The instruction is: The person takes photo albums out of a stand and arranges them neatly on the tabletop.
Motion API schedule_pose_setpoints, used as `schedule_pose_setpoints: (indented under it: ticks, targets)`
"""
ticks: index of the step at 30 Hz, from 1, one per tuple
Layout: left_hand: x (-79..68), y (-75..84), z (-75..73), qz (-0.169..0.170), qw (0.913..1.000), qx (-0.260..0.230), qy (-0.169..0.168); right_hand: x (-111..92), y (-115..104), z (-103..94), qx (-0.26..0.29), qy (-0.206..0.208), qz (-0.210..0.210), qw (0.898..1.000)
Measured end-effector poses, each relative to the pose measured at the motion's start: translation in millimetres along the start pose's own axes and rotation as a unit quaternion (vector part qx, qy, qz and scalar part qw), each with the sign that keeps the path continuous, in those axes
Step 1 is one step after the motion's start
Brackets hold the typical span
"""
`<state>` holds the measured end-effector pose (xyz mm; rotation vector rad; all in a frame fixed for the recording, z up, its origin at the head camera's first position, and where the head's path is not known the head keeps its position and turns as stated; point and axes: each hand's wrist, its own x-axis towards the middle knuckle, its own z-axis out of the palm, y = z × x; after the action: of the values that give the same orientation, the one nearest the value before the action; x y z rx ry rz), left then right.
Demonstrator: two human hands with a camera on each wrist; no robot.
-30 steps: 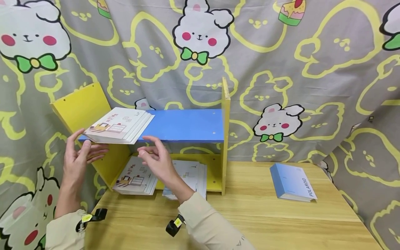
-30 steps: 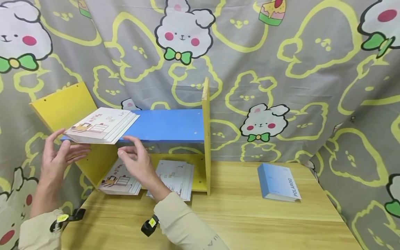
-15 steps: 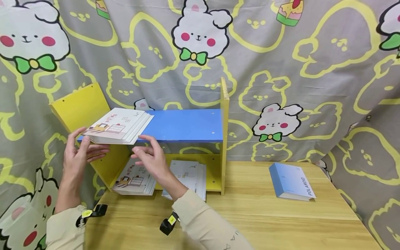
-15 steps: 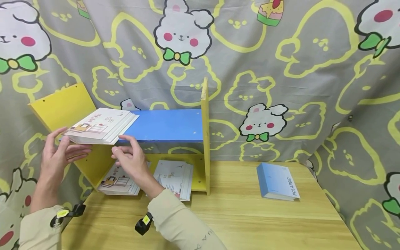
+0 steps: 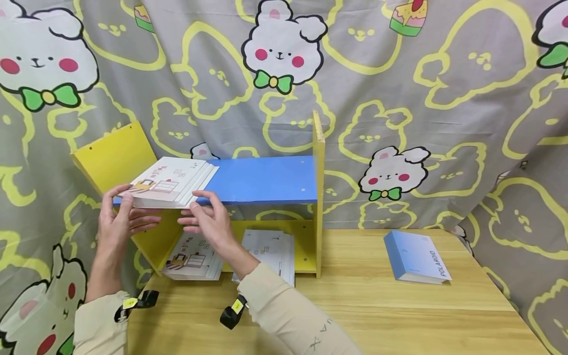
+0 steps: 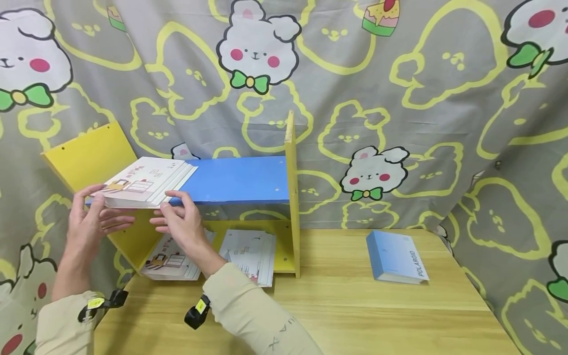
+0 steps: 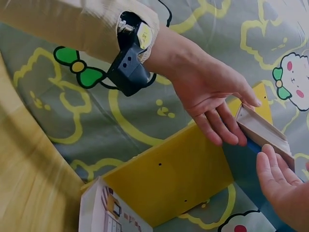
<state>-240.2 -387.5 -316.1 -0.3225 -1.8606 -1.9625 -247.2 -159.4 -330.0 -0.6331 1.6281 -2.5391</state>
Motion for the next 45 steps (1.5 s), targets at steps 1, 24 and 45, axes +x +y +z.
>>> schedule_pose_setpoints:
  ticks: [1,24,45]
  targets:
    - [0.0,-0.4,0.6,-0.003,1.0000,0.002,0.005,0,1,0.8,0.004,0.001,0.000,1.000]
    - [1.1,0.4,15.2,-0.025,0.9959,-0.053,0.068,10,3,12.5,0.038,0.031,-0.006,0.999]
    - [-23.6,10.6,30.0,-0.045,0.9936,-0.036,0.097,-10,-4,10.2,-0.023,0.066,0.017,0.997]
